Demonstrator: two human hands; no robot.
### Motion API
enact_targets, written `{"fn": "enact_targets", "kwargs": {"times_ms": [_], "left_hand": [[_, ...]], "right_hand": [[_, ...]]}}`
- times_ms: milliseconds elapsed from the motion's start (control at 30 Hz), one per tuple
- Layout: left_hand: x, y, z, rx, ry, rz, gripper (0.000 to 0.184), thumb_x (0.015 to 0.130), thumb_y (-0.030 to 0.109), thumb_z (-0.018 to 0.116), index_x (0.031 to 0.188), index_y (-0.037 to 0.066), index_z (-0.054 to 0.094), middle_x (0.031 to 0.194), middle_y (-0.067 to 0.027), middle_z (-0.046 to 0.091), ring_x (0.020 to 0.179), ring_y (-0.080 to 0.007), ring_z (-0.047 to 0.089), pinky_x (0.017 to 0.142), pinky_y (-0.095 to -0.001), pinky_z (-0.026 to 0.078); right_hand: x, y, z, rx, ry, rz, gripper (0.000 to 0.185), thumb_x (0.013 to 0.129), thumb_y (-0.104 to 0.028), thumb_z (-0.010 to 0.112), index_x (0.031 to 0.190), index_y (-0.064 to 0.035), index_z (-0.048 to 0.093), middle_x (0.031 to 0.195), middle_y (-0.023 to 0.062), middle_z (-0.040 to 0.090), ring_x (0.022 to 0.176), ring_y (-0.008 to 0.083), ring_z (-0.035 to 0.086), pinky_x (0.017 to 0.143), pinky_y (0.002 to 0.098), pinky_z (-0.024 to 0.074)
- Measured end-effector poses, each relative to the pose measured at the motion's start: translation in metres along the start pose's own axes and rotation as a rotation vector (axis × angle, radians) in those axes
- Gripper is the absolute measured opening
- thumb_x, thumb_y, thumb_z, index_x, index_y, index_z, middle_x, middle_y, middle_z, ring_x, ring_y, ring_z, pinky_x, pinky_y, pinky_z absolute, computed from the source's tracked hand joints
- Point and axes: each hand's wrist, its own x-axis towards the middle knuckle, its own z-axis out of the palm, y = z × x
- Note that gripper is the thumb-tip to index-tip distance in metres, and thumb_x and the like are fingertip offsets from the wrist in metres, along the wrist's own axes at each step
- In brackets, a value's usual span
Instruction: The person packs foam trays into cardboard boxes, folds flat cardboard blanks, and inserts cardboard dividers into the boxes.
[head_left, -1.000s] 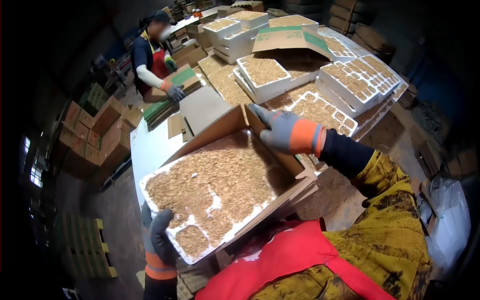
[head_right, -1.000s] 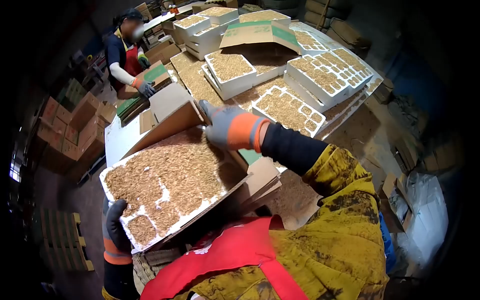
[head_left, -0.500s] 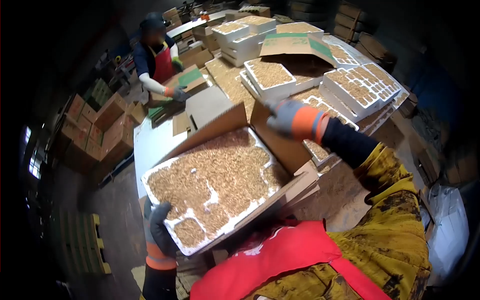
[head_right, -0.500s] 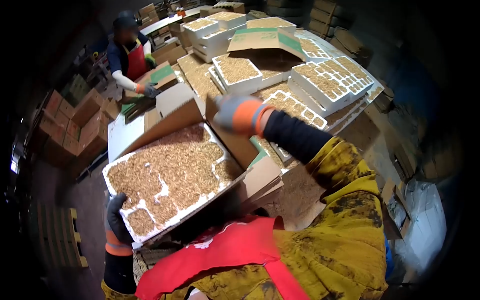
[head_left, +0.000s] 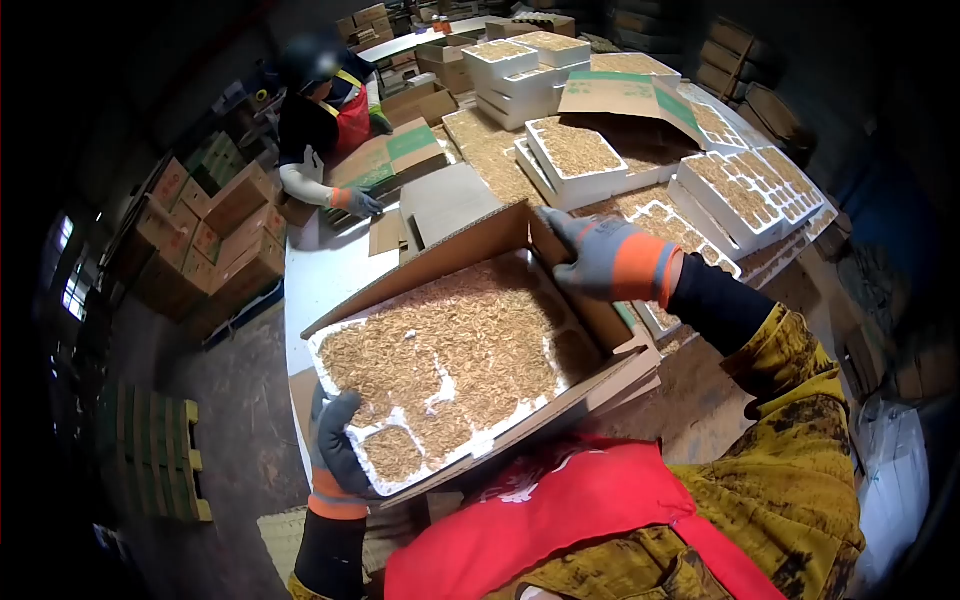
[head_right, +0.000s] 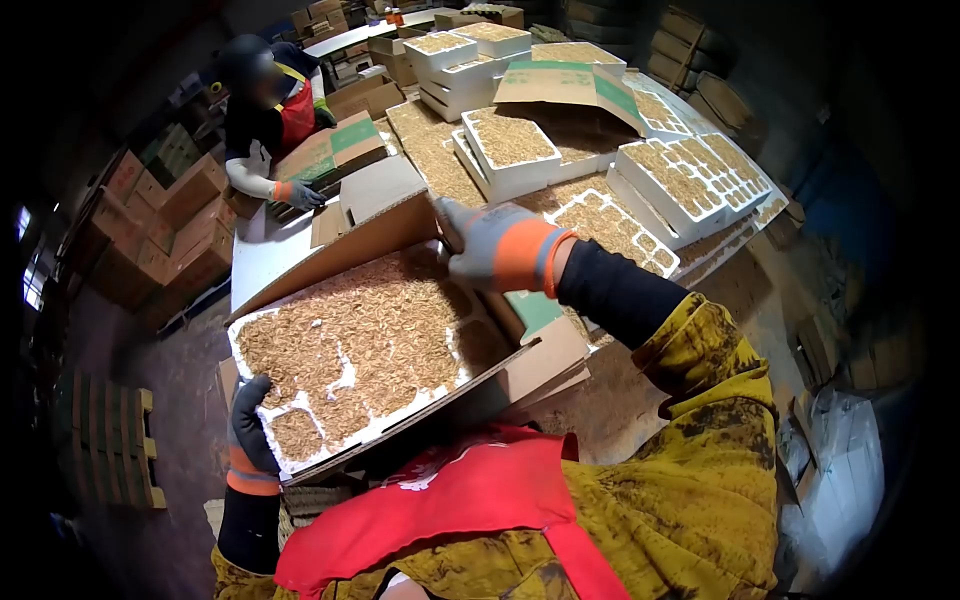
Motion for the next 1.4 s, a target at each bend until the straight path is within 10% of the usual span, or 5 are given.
{"fn": "enact_targets", "kwargs": {"times_ms": [567, 900, 1100, 1233, 1400], "left_hand": [[0.013, 0.008, 0.002, 0.196, 0.031, 0.015, 0.046, 0.086, 0.019, 0.056, 0.125, -0.004, 0.044, 0.116, -0.0161, 0.057, 0.105, -0.0244, 0.060, 0.092, -0.0355, 0.051], [0.016, 0.001, -0.016, -0.039, 0.029, -0.080, 0.048, 0.091, 0.020, 0.054, 0.136, 0.005, 0.042, 0.125, -0.0145, 0.056, 0.111, -0.0299, 0.061, 0.093, -0.0462, 0.053], [0.031, 0.003, -0.016, 0.035, 0.014, -0.150, 0.049, 0.091, 0.021, 0.054, 0.135, 0.004, 0.042, 0.123, -0.0148, 0.057, 0.110, -0.0294, 0.061, 0.094, -0.0470, 0.052], [0.034, 0.006, -0.016, 0.049, 0.037, -0.136, 0.050, 0.089, 0.018, 0.051, 0.135, -0.001, 0.041, 0.124, -0.0182, 0.056, 0.111, -0.0294, 0.061, 0.095, -0.0422, 0.053], [0.041, 0.005, -0.022, -0.118, -0.005, -0.203, 0.050, 0.089, 0.021, 0.053, 0.135, 0.001, 0.042, 0.124, -0.0183, 0.057, 0.111, -0.0314, 0.061, 0.095, -0.0471, 0.052]], "right_hand": [[0.038, -0.004, 0.004, -0.220, -0.077, -0.063, 0.032, 0.081, -0.019, 0.057, 0.104, 0.0031, 0.059, 0.097, 0.0259, 0.067, 0.096, 0.0410, 0.064, 0.083, 0.0440, 0.0503], [0.017, 0.061, 0.017, -0.083, 0.155, 0.198, 0.086, 0.075, -0.031, 0.075, 0.144, -0.0053, 0.032, 0.118, 0.0276, 0.061, 0.106, 0.0442, 0.059, 0.090, 0.0464, 0.0475], [0.014, 0.014, 0.039, -0.570, 0.297, -0.569, 0.021, 0.077, -0.012, 0.060, 0.098, -0.0096, 0.061, 0.098, 0.0076, 0.057, 0.094, 0.0267, 0.056, 0.081, 0.0381, 0.0456], [0.002, 0.029, 0.045, -0.347, -0.082, -0.423, 0.089, 0.066, -0.030, 0.081, 0.141, -0.0034, 0.039, 0.117, 0.0150, 0.057, 0.107, 0.0357, 0.053, 0.092, 0.0435, 0.0428], [-0.004, 0.035, 0.045, -0.328, -0.132, -0.401, 0.109, 0.061, -0.038, 0.085, 0.145, 0.0028, 0.029, 0.135, 0.0191, 0.048, 0.115, 0.0386, 0.050, 0.098, 0.0446, 0.0407]]}}
